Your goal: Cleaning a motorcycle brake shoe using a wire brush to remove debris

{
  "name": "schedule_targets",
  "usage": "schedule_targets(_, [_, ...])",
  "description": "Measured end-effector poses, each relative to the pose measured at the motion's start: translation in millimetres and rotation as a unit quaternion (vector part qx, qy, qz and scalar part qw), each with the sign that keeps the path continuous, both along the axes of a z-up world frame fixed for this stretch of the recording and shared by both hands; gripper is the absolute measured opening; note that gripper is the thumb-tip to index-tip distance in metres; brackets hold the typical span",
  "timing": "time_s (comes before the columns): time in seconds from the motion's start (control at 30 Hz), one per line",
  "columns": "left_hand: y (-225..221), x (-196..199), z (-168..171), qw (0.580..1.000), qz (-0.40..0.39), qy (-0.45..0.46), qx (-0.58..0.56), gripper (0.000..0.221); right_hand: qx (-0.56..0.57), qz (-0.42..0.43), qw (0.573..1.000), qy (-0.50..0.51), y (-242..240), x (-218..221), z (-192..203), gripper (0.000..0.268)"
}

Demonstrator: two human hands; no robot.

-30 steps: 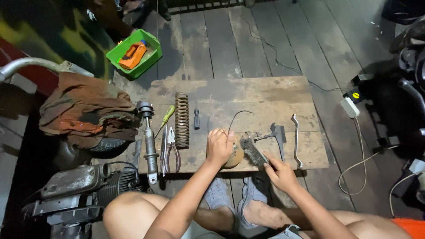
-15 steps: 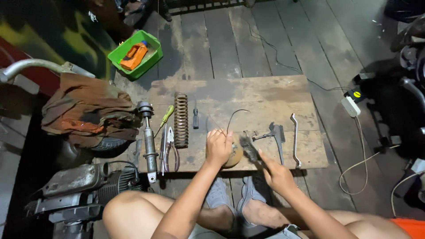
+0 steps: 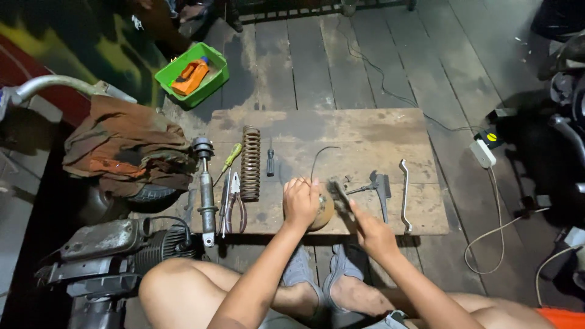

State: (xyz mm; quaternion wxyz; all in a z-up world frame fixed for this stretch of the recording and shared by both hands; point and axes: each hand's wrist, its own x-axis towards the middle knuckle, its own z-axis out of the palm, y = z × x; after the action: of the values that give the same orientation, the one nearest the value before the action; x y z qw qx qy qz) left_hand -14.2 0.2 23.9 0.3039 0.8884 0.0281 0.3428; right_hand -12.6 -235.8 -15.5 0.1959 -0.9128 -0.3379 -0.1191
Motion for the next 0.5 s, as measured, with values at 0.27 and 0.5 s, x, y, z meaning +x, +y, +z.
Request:
schedule_targets(0.27, [0.6, 1.8, -11.4, 0.999, 0.029, -0.023, 0.001, 0.035, -0.011, 0.0, 1.0, 0.005, -21.4, -6.4, -7.0, 0.071])
schedule_targets(0.5, [-1.0, 0.0, -10.7, 0.999, 0.033, -0.033, -0.004, 0.034, 0.005, -0.029, 0.999, -0.033, 8.8, 7.7, -26.8, 0.068])
